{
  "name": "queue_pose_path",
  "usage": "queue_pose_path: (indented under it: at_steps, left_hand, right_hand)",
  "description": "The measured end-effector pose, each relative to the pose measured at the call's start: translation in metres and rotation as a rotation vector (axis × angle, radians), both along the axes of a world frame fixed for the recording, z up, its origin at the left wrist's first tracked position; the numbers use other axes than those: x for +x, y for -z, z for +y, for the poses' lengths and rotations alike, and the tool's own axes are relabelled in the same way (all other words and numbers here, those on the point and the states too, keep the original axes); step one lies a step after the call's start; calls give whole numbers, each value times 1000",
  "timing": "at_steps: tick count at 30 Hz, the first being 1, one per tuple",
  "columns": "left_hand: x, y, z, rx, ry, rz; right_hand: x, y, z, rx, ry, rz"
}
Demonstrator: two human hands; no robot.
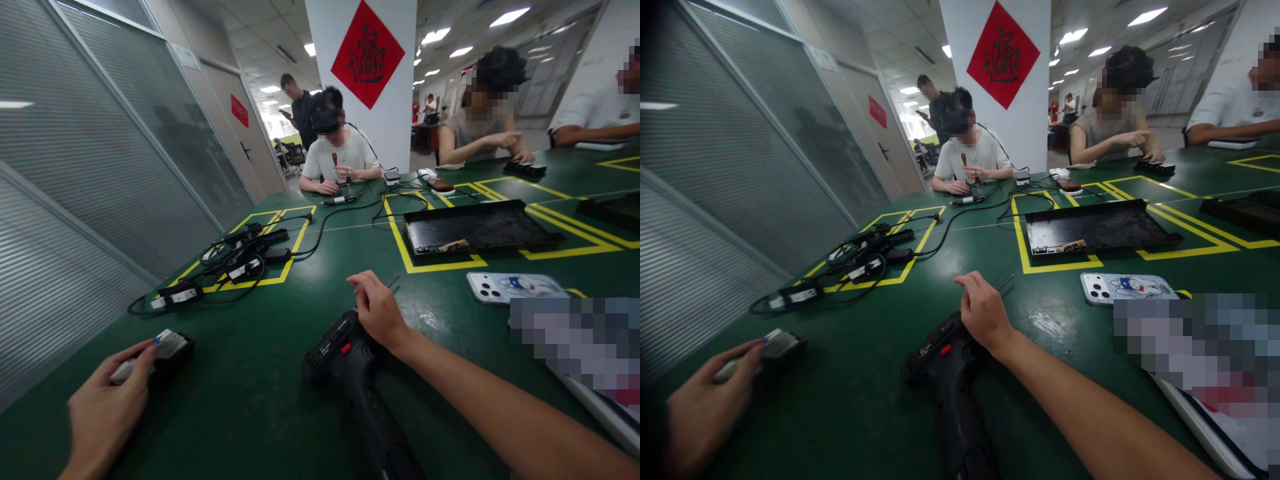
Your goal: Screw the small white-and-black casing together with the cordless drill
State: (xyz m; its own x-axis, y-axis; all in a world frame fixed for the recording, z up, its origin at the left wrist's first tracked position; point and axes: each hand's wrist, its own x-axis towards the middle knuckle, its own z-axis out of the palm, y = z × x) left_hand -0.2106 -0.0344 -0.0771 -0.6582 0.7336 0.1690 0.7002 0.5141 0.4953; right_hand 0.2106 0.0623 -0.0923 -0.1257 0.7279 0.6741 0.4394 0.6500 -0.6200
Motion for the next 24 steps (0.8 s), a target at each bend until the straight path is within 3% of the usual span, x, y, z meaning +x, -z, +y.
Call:
queue_pose_path:
  at_steps: [7, 18, 24]
  left_hand:
    - [63, -1, 42, 185, 277, 35]
    - [243, 12, 141, 463, 1078, -103]
    - [283, 23, 165, 537, 1406, -16]
  right_hand:
    - [1, 0, 1, -1, 2, 12]
    - [3, 1, 1, -6, 52, 61]
    - [11, -3, 10, -3, 177, 92]
